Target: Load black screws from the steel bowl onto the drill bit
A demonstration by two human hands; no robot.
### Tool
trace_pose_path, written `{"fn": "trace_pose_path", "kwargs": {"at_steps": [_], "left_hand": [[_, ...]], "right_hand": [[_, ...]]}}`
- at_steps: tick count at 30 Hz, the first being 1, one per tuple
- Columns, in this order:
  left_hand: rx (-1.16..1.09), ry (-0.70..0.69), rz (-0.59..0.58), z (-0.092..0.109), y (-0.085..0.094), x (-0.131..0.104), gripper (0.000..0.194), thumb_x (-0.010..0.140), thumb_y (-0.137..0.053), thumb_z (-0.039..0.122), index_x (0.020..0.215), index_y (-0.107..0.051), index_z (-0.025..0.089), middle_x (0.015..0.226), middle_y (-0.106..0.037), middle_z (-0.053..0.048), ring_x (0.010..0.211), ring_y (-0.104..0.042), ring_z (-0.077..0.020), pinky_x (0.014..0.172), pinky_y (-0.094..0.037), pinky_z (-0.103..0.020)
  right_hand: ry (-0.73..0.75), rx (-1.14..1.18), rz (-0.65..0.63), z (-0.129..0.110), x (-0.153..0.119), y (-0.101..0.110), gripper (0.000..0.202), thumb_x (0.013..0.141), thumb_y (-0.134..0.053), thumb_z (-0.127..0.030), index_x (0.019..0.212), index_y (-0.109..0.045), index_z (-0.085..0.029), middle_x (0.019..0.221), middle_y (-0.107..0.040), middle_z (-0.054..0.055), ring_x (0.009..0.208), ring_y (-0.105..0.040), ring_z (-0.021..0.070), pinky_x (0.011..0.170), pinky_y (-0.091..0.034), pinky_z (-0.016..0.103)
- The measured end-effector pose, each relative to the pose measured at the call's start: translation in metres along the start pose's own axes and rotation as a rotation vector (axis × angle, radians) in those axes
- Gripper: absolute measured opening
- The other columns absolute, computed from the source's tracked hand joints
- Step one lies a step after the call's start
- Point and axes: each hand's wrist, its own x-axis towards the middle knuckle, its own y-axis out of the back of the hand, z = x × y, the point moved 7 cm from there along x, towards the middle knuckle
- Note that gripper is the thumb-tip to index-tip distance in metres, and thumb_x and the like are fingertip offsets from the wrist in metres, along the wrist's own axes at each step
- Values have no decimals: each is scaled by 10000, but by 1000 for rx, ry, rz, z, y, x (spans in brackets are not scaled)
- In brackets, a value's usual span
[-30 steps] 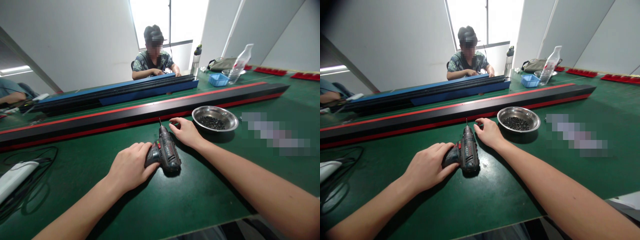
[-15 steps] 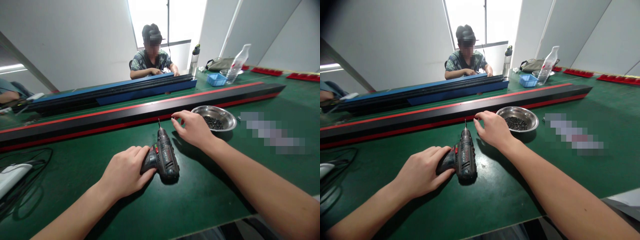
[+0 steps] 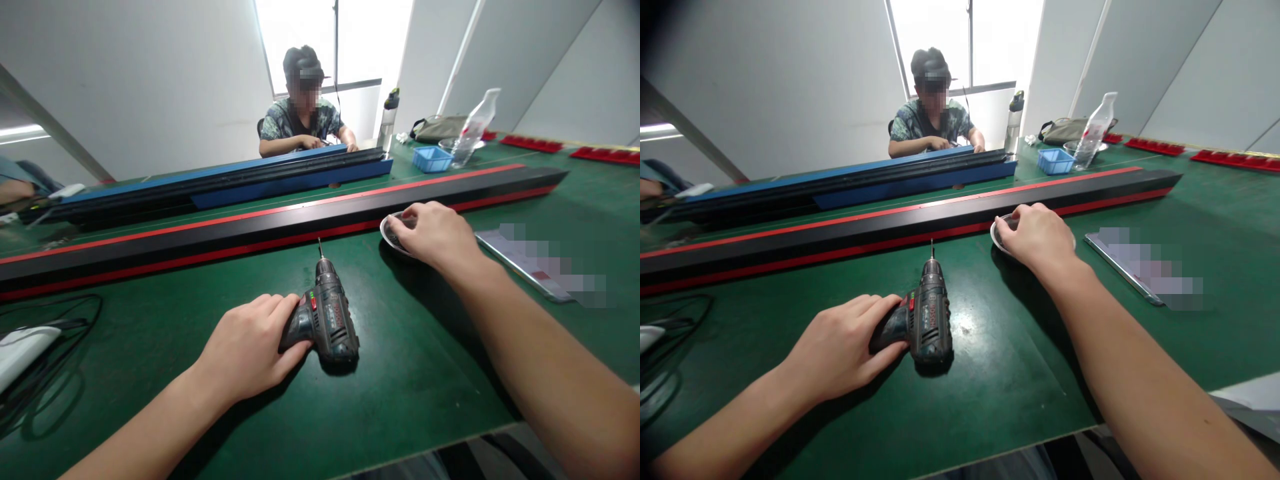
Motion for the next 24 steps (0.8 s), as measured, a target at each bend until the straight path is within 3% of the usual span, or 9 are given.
{"fn": "trace_pose_path", "kwargs": {"at_steps": [4,7,15,24], "left_hand": [[-3,-5,0,0,0,0,418,961,-594,457,1299,-561,213,1122,-701,-87,989,-661,-295,826,-535,-434],[-1,-3,3,0,0,0,416,962,-595,449,1303,-558,214,1121,-702,-86,988,-663,-295,827,-535,-431],[-4,-6,-2,1,0,0,414,965,-593,460,1301,-551,221,1120,-704,-84,990,-660,-291,832,-528,-422],[-1,-9,0,1,0,0,415,974,-582,458,1310,-546,218,1129,-703,-88,993,-657,-290,832,-525,-423]], "right_hand": [[17,-34,-197,-4,-2,-21,694,988,-382,-718,854,-797,-178,897,-763,206,903,-736,352,849,-537,451],[38,-16,-278,-5,-3,-33,743,994,-336,-739,849,-791,-168,917,-762,223,915,-740,359,884,-533,476],[121,-10,-299,-3,-3,-43,717,997,-356,-728,953,-799,-166,1025,-772,229,982,-743,355,938,-531,482],[139,-31,-296,-2,0,-42,653,988,-416,-700,826,-783,-185,859,-772,177,805,-740,309,830,-560,427]]}}
